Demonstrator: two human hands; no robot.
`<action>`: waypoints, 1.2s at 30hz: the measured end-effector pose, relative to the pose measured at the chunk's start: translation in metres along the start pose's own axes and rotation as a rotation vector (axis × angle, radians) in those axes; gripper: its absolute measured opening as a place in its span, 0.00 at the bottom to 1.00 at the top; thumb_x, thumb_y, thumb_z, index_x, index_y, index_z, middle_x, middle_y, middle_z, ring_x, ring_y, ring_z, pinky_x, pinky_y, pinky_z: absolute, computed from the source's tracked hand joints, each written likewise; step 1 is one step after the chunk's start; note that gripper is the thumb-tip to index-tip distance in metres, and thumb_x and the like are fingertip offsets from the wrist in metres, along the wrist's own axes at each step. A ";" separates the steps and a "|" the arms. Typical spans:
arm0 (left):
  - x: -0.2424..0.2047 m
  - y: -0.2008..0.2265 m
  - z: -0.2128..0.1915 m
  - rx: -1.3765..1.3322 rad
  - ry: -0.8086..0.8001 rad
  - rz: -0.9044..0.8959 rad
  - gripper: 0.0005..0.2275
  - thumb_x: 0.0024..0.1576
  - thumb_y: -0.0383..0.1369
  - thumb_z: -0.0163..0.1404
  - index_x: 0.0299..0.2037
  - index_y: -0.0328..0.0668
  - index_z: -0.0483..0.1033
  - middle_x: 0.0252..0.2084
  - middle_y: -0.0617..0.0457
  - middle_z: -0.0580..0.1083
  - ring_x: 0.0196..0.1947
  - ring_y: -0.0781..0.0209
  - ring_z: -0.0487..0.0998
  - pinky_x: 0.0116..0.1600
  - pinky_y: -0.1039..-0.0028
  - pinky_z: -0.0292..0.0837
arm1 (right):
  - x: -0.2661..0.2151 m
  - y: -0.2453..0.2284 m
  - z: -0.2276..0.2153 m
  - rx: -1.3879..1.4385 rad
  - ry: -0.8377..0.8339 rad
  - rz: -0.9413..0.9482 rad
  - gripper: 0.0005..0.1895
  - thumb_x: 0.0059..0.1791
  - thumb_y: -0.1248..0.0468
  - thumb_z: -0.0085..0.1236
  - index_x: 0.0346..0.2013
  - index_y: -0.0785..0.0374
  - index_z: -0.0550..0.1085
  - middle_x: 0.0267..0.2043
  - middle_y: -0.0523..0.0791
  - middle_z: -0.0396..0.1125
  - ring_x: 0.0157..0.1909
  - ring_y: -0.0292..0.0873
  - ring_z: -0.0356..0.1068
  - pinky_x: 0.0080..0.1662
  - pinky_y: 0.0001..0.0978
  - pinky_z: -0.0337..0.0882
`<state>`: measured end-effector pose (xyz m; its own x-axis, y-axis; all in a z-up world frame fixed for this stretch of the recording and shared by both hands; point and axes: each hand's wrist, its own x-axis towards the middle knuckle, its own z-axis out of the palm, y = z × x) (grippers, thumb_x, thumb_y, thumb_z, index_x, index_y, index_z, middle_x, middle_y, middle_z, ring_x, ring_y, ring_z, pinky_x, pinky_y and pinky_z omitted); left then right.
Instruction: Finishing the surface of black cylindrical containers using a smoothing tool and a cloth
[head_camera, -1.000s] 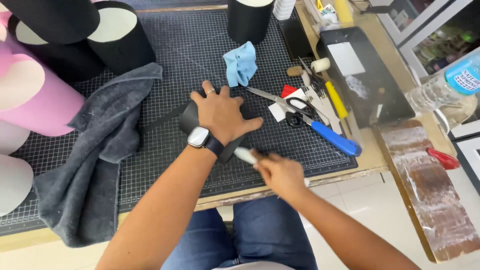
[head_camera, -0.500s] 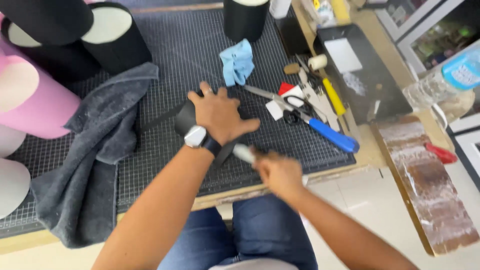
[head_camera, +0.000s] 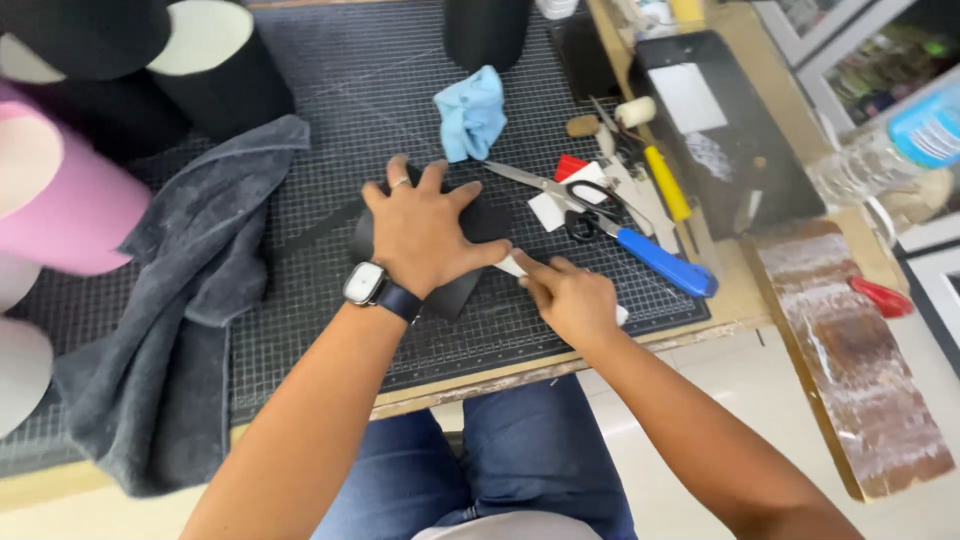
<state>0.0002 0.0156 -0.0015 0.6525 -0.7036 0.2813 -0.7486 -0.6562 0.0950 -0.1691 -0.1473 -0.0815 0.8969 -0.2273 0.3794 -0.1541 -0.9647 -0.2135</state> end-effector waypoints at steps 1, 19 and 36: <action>0.005 0.005 0.001 -0.008 0.003 0.023 0.39 0.41 0.78 0.43 0.55 0.68 0.81 0.61 0.48 0.72 0.65 0.28 0.60 0.55 0.37 0.54 | -0.010 -0.010 -0.006 -0.012 0.008 0.019 0.13 0.51 0.45 0.55 0.42 0.40 0.83 0.26 0.41 0.67 0.27 0.52 0.73 0.30 0.43 0.72; 0.014 -0.004 -0.012 0.030 -0.104 0.044 0.39 0.42 0.78 0.41 0.53 0.68 0.81 0.59 0.51 0.76 0.64 0.27 0.64 0.54 0.37 0.57 | -0.017 -0.019 -0.012 0.045 -0.082 -0.061 0.14 0.54 0.46 0.49 0.51 0.31 0.79 0.26 0.34 0.70 0.24 0.47 0.73 0.26 0.39 0.73; -0.011 -0.039 0.005 -1.559 -0.613 -0.555 0.28 0.45 0.51 0.60 0.49 0.38 0.84 0.39 0.37 0.80 0.34 0.41 0.82 0.33 0.57 0.79 | -0.002 0.032 0.013 -0.080 -0.084 0.152 0.29 0.48 0.65 0.54 0.65 0.46 0.72 0.43 0.49 0.71 0.49 0.57 0.73 0.47 0.47 0.76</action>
<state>0.0228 0.0477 -0.0131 0.5180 -0.7403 -0.4285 0.3895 -0.2419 0.8887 -0.1704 -0.1755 -0.1008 0.8919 -0.3621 0.2708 -0.3196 -0.9285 -0.1889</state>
